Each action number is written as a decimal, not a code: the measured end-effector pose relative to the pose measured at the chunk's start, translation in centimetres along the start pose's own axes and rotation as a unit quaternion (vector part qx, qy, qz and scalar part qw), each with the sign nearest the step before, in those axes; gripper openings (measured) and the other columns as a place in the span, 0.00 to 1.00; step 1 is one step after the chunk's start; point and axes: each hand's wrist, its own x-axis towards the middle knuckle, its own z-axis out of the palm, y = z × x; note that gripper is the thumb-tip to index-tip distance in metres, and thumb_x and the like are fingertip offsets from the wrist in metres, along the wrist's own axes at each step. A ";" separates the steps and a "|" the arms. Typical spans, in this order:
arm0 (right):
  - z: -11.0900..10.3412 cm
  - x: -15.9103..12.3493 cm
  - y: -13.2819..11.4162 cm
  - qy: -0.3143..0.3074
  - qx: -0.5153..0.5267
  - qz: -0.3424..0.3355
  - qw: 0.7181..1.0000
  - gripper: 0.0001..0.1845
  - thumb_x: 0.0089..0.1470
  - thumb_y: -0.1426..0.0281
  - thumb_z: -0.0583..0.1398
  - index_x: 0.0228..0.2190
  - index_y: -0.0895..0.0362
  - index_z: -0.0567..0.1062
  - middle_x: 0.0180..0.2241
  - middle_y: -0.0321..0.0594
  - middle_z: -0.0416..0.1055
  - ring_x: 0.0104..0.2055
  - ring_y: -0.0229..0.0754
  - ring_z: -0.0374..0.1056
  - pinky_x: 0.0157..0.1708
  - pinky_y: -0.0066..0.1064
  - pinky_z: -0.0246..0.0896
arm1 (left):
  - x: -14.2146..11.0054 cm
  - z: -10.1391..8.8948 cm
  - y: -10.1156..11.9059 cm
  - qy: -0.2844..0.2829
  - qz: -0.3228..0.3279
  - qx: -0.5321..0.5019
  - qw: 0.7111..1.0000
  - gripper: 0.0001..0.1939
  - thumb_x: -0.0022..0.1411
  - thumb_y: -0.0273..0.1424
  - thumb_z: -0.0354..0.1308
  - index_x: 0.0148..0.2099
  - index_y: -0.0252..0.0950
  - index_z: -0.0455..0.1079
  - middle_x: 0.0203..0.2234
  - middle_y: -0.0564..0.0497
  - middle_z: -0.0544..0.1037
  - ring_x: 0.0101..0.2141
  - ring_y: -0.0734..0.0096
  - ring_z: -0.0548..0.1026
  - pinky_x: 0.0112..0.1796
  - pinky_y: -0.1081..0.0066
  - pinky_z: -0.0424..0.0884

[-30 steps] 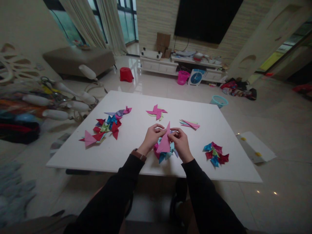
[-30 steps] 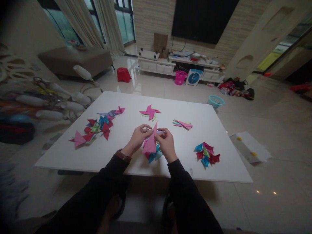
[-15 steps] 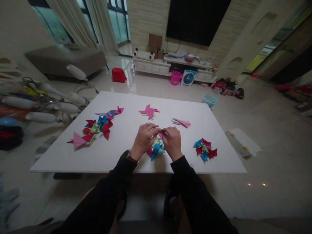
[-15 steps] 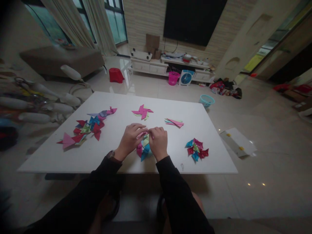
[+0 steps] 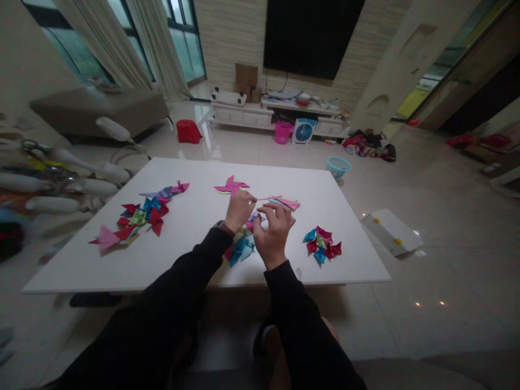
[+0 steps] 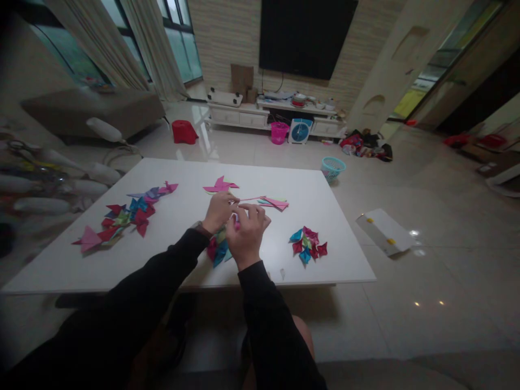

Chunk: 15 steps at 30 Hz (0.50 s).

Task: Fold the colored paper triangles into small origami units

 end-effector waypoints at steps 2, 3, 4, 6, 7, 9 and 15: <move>-0.5 0.5 0.8 0.028 0.010 0.023 0.999 0.09 0.57 0.76 0.58 0.37 0.53 0.77 0.44 0.45 0.73 0.54 0.53 0.62 0.52 0.46 0.52 | 2.4 2.7 1.1 -0.064 -0.023 0.012 0.998 0.12 0.60 0.23 0.56 0.37 0.34 0.82 0.36 0.41 0.81 0.42 0.57 0.75 0.49 0.61 0.69; -0.9 0.8 1.2 0.039 0.015 0.033 0.999 0.09 0.56 0.76 0.58 0.36 0.53 0.77 0.44 0.46 0.72 0.53 0.54 0.62 0.53 0.47 0.53 | 3.5 4.2 1.6 -0.086 -0.039 0.020 0.995 0.13 0.61 0.23 0.55 0.38 0.35 0.82 0.38 0.41 0.81 0.42 0.58 0.76 0.48 0.62 0.70; -1.2 1.0 1.6 0.048 0.019 0.041 0.998 0.10 0.56 0.77 0.57 0.35 0.53 0.77 0.43 0.46 0.72 0.53 0.54 0.61 0.53 0.48 0.53 | 4.4 5.6 2.1 -0.097 -0.047 0.022 0.994 0.13 0.61 0.23 0.56 0.38 0.35 0.82 0.39 0.40 0.81 0.42 0.58 0.76 0.47 0.63 0.70; -1.9 1.4 2.3 0.063 0.026 0.052 0.996 0.10 0.55 0.77 0.57 0.34 0.53 0.76 0.41 0.46 0.72 0.52 0.55 0.61 0.53 0.50 0.55 | 6.2 8.4 2.7 -0.107 -0.054 0.023 0.992 0.12 0.60 0.23 0.57 0.38 0.35 0.82 0.40 0.40 0.81 0.42 0.58 0.77 0.46 0.64 0.70; -2.2 1.6 2.6 0.070 0.028 0.056 0.996 0.09 0.55 0.77 0.57 0.33 0.53 0.75 0.41 0.46 0.71 0.52 0.55 0.61 0.53 0.51 0.55 | 7.0 9.7 2.8 -0.109 -0.058 0.022 0.992 0.12 0.60 0.23 0.56 0.38 0.35 0.82 0.40 0.40 0.81 0.42 0.57 0.77 0.46 0.63 0.70; -2.6 1.8 3.0 0.085 0.028 0.062 0.994 0.09 0.56 0.77 0.56 0.32 0.52 0.74 0.40 0.47 0.71 0.51 0.55 0.62 0.53 0.51 0.56 | 8.4 12.0 3.0 -0.108 -0.067 0.023 0.992 0.14 0.61 0.23 0.54 0.39 0.34 0.82 0.41 0.38 0.81 0.44 0.56 0.77 0.46 0.63 0.70; -2.0 2.0 3.1 0.090 0.020 0.058 0.994 0.07 0.57 0.75 0.57 0.31 0.52 0.73 0.39 0.46 0.72 0.49 0.54 0.64 0.51 0.49 0.59 | 10.2 16.9 2.7 -0.136 -0.087 0.023 0.987 0.12 0.61 0.25 0.57 0.43 0.34 0.81 0.42 0.34 0.80 0.46 0.53 0.78 0.47 0.61 0.71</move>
